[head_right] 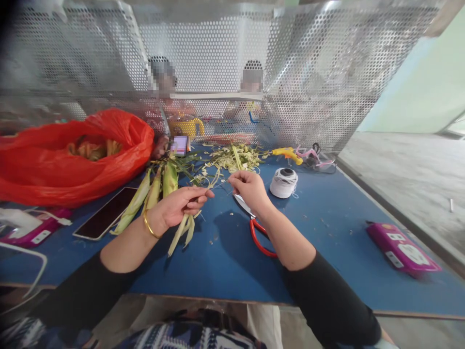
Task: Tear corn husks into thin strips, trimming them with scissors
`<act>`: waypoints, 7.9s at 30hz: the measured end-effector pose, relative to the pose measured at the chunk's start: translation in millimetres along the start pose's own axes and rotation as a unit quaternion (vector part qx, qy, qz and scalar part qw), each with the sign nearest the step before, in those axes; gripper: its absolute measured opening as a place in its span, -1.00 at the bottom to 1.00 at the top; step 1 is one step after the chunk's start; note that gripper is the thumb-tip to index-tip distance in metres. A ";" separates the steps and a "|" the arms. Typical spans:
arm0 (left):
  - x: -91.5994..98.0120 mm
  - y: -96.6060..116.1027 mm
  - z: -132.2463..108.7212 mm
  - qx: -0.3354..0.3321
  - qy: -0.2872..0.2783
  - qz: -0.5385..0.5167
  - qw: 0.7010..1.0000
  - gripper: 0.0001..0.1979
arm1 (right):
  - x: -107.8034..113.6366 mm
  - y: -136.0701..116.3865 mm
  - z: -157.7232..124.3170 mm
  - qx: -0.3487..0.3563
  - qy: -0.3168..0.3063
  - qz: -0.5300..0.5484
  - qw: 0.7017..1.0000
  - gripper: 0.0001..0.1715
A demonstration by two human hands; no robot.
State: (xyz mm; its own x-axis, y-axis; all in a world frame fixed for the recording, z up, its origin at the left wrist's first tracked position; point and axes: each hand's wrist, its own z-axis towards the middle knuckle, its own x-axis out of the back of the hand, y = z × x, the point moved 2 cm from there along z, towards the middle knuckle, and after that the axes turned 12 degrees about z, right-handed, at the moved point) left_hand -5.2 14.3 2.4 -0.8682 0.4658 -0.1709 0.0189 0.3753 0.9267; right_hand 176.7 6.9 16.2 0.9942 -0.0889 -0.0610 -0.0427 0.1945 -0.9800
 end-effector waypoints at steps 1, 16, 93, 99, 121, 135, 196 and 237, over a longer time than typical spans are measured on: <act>0.3 -0.3 0.0 -0.001 -0.009 0.006 1.000 -0.80 | 0.8 0.0 0.5 0.003 0.004 -0.006 1.000 -0.77; 2.7 14.2 0.8 -0.163 0.173 0.319 0.917 -0.71 | 4.3 -13.7 -6.4 0.185 0.004 -0.248 0.951 -0.82; -8.4 1.6 -6.8 -0.377 -0.054 0.660 0.647 -0.82 | -11.8 -11.9 -21.9 0.343 -0.207 -0.381 0.833 -0.73; -0.9 12.9 -10.4 -0.377 0.063 0.488 0.785 -0.80 | -2.1 10.4 -1.2 0.086 -0.136 -0.183 0.970 -0.82; -8.4 3.4 -8.0 -0.358 -0.039 0.646 0.673 -0.85 | -15.5 -11.3 -26.4 0.349 -0.211 -0.430 0.806 -0.75; 8.3 8.8 -0.6 -0.343 0.253 0.435 0.793 -0.82 | -26.3 19.2 -19.4 -0.028 -0.144 -0.057 0.988 -0.82; -9.1 -9.2 6.6 0.034 0.112 -0.138 0.983 -0.87 | -33.3 19.2 -26.5 -0.133 -0.020 0.127 0.983 -0.70; -12.0 -32.0 24.3 -0.195 0.169 0.268 0.928 -0.91 | -34.6 25.8 -25.4 -0.239 -0.043 0.124 0.962 -0.75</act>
State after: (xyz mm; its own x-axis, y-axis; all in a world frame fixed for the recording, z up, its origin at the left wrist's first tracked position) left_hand 16.7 16.2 -33.3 -0.8929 0.1994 0.4037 0.3697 -0.1871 0.9101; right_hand 138.7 -9.8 -11.8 0.9509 -0.0126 -0.3091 -0.3006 -0.2746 -0.9134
